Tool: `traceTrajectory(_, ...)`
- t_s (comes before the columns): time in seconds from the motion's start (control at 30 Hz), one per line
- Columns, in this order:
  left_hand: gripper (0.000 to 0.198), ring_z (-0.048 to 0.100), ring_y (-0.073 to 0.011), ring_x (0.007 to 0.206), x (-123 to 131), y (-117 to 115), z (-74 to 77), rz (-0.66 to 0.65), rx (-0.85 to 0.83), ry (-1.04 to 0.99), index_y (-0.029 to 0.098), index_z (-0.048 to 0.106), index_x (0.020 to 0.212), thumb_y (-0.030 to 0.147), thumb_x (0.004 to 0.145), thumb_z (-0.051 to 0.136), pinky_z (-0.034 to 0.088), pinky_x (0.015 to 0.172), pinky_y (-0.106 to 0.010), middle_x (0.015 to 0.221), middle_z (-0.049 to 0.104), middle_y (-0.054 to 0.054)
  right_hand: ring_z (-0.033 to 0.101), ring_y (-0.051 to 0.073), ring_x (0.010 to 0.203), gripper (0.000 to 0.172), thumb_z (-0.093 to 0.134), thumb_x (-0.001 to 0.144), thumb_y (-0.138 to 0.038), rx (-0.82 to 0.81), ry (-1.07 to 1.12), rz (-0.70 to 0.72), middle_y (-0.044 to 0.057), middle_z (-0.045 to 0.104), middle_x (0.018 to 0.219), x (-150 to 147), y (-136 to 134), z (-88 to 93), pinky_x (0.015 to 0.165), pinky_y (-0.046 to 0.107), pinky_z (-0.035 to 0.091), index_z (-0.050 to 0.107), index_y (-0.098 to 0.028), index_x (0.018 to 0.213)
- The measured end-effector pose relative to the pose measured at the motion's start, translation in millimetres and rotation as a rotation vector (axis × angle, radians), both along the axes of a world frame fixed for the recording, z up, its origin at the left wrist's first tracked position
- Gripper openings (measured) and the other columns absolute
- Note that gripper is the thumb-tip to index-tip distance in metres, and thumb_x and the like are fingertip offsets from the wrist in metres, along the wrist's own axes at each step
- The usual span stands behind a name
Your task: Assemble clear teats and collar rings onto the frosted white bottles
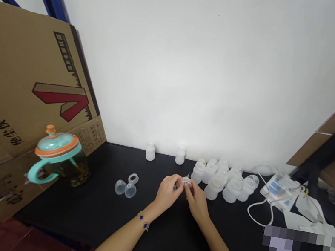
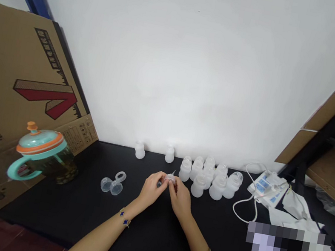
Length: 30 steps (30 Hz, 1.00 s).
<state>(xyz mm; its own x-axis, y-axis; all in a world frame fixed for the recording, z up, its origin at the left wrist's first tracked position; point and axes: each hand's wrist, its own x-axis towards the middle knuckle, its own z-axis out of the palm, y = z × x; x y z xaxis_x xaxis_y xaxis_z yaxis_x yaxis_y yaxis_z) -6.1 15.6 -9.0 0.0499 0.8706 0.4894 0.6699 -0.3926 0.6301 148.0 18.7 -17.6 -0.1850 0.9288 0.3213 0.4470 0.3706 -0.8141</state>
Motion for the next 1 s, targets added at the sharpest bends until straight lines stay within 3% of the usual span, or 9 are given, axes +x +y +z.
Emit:
traceTrajectory(0.37,0.017,0.056,-0.0158,0.071,0.4,-0.3,-1.8,0.007,-0.002,-0.004,0.021,0.056,0.077,0.027,0.093,0.056,0.039,0.071,-0.028,0.072,0.061,0.002,0.060,0.021,0.065,0.035,0.041,0.100,-0.052,0.001,-0.023,-0.038,0.002,0.063,0.074,-1.6,-2.9,4.1,0.056,0.027,0.041,0.057,-0.023,0.087)
traceTrajectory(1.0,0.019,0.055,-0.0158,0.068,1.9,0.7,-0.1,0.011,-0.052,-0.032,0.021,0.054,0.073,0.027,0.090,0.058,0.039,0.070,-0.028,0.069,0.060,0.003,0.055,0.019,0.060,0.034,0.042,0.099,-0.049,0.010,-0.030,-0.049,-0.001,0.059,0.067,-1.7,-0.4,0.2,0.056,0.027,0.037,0.054,-0.024,0.080)
